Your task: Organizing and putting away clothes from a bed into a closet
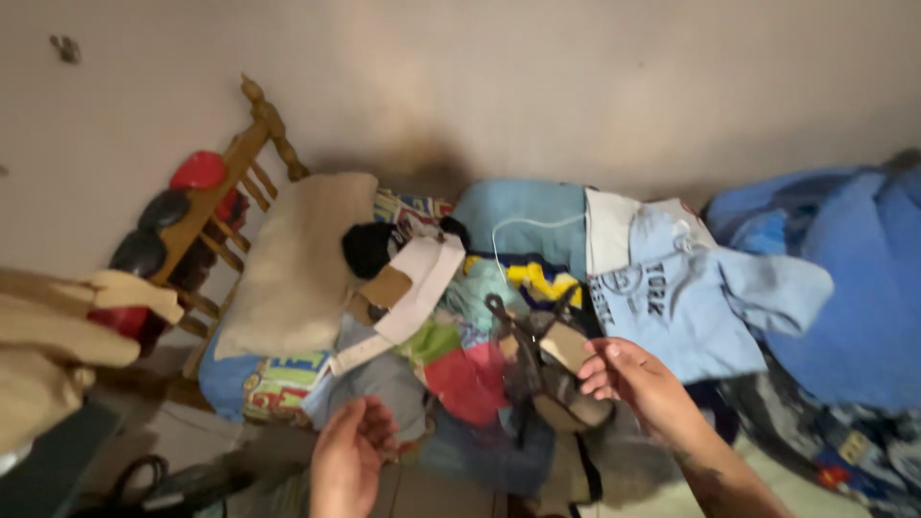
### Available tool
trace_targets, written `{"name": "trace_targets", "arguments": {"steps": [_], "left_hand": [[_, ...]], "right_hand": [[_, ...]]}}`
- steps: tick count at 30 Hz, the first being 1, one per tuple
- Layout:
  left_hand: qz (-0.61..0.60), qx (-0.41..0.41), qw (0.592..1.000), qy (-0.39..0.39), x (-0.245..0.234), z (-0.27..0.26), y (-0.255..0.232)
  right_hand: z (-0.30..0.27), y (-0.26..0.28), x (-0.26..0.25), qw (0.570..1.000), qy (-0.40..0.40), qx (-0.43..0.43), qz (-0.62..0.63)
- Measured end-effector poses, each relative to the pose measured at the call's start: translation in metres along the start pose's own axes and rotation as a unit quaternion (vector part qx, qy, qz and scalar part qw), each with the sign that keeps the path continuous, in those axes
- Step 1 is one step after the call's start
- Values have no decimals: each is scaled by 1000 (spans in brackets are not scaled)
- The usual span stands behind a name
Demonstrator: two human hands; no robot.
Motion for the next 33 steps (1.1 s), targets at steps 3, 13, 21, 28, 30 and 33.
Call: {"name": "trace_targets", "arguments": {"steps": [3, 13, 21, 28, 30, 33], "left_hand": [[19, -1, 999, -33, 15, 32, -3], [58, -90, 990, 94, 99, 134, 17], [211, -182, 949, 144, 194, 155, 53], [243, -313, 833, 385, 236, 152, 145], [248, -342, 802, 423, 251, 132, 170], [279, -370, 749, 473, 262, 93, 210]], "right_hand": [[33, 30, 13, 999, 48, 11, -20], [66, 72, -36, 998, -23, -62, 11], [-38, 89, -67, 949, -303, -69, 53], [-173, 26, -77, 849, -485, -152, 141], [-214, 11, -70, 817, -537, -151, 149], [-273, -11, -51, 755, -615, -164, 159]]}}
Point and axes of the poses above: each hand's wrist, its own z-axis towards the middle knuckle, its own x-axis out of the palm, y = z × x, the point moved 5 cm from there along z, towards the middle knuckle, and after that the axes turned 1 degree about y, right-handed, at the moved point
